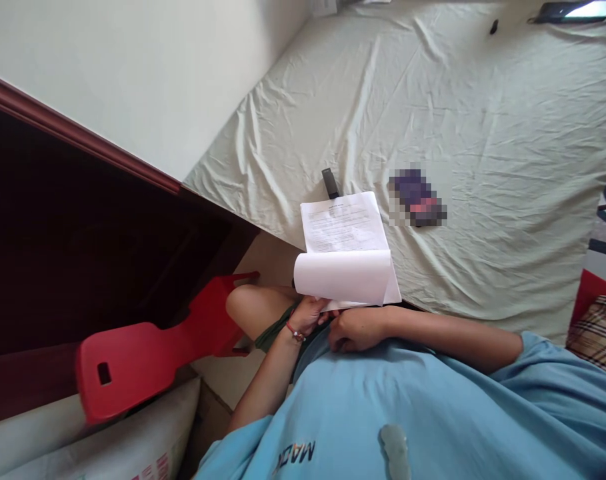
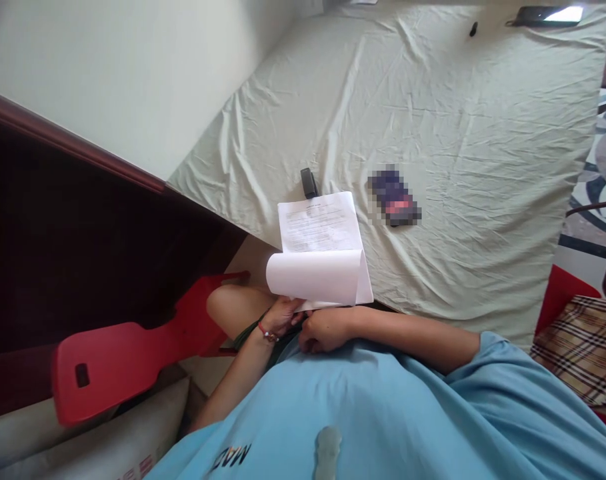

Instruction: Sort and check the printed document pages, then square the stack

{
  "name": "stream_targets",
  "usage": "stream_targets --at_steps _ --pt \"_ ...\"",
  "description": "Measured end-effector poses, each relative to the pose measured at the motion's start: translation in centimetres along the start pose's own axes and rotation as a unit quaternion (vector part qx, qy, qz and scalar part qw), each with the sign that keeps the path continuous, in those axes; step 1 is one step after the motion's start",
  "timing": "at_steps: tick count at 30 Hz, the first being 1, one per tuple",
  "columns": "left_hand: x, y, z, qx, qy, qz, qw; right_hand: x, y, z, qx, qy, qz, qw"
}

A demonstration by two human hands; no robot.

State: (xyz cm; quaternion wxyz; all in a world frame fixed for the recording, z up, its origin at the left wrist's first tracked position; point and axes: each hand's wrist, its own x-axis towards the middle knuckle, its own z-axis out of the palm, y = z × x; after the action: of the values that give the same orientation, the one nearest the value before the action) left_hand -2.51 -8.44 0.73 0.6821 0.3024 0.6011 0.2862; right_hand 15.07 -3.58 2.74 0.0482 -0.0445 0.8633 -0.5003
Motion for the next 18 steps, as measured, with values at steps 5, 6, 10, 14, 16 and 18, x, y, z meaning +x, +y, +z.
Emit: stream_targets --at_steps 5,6,10,14,16,18 --pt "-0.1 -0.3 -1.1 0.008 -0.004 0.003 1.000 1.2 1.1 0.2 0.043 -0.048 -0.112 0.992" --pt "0.0 -0.4 -1.3 0.007 -0.005 0.004 1.000 1.4 1.3 0.3 0.052 -0.054 -0.119 0.990" --pt "0.2 -0.9 -1.7 0.008 -0.008 0.003 1.000 2.0 1.4 0.5 0.078 -0.063 -0.115 0.988" --pt "0.3 -0.9 -1.8 0.018 -0.011 0.001 1.000 2.2 1.0 -0.4 0.104 -0.115 -0.139 0.978" --pt "0.3 -0.9 -2.0 0.020 -0.010 0.001 1.000 2.3 0.6 -1.1 0.079 -0.132 -0.121 0.981" --pt "0.4 -1.0 -2.2 0.020 -0.007 0.001 1.000 2.6 0.1 -1.5 0.019 -0.122 -0.073 0.990"
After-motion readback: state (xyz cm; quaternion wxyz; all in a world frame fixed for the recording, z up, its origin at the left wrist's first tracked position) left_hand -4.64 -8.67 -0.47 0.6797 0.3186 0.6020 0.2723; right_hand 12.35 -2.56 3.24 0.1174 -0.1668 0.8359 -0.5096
